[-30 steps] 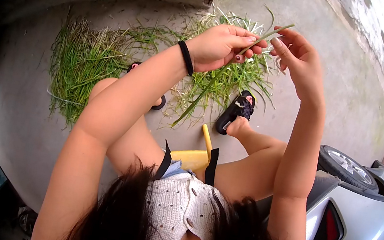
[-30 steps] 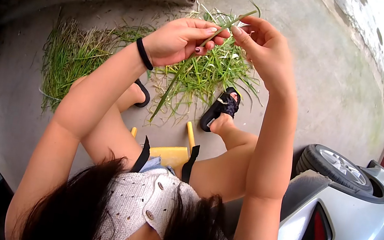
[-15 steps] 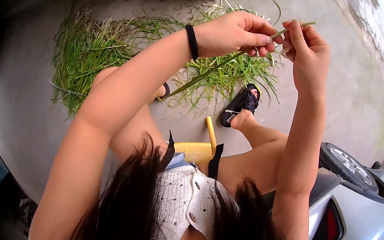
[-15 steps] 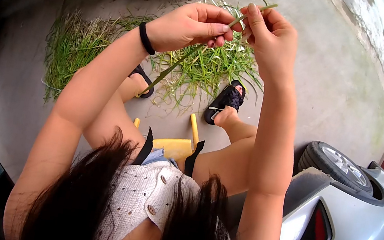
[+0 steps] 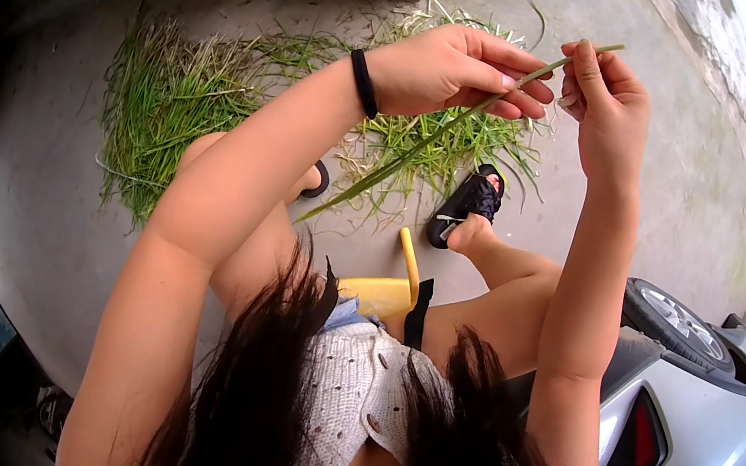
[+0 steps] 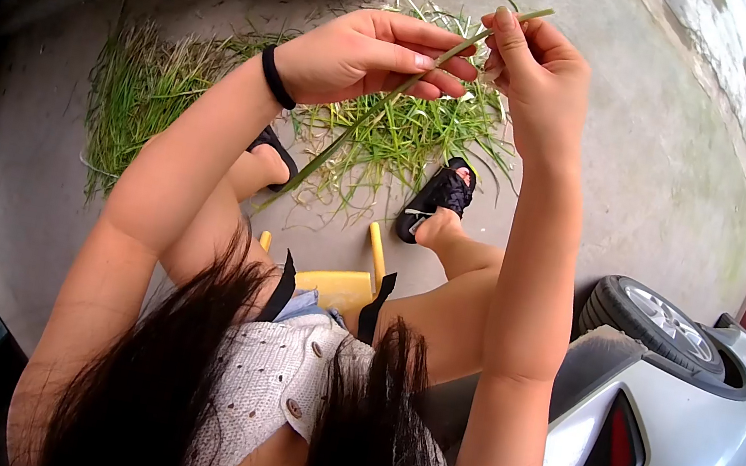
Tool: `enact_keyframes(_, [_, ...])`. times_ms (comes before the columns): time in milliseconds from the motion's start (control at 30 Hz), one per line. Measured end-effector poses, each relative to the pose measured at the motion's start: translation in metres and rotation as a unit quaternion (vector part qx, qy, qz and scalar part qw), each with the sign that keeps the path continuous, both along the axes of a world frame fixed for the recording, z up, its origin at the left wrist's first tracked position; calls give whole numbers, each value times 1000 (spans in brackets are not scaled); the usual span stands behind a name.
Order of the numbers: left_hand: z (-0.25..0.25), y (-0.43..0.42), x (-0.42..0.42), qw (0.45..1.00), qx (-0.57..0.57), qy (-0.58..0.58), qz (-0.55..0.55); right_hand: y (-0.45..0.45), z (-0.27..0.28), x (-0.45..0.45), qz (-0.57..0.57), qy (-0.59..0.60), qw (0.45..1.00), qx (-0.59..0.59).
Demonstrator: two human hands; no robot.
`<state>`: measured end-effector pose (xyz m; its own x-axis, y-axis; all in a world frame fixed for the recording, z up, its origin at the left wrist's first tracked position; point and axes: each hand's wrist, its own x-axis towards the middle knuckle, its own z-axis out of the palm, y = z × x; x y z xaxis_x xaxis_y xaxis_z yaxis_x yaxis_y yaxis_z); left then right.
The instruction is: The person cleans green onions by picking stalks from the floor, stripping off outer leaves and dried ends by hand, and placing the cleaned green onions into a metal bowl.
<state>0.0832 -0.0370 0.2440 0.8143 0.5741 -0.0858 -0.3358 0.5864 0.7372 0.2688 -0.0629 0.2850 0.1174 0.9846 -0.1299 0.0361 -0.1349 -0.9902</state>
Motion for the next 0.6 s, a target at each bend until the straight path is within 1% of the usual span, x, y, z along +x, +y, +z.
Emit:
enact_keyframes(133, [-1, 1, -1, 997, -74, -20, 10, 2, -1, 3, 0, -12, 1000, -3])
enact_keyframes(233, [-1, -6, 5, 992, 51, 82, 76, 3, -1, 2, 2, -27, 1000, -5])
enact_keyframes(267, [-3, -7, 7, 986, 71, 105, 108, 2, -1, 1, 3, -31, 1000, -5])
enact_keyframes(367, [-4, -8, 9, 982, 4, 124, 143, 1, 0, 1, 8, -14, 1000, 14])
enact_keyframes(467, [-13, -5, 6, 972, 5, 182, 148, 3, 2, 6, 2, 10, 1000, 25])
enact_keyframes(567, [-13, 6, -4, 936, 50, 326, 121, 4, 2, 13, 6, 15, 1000, 17])
enact_keyframes(600, [-16, 8, -5, 928, 117, 331, 126, 4, 3, 13, 8, 15, 1000, 13])
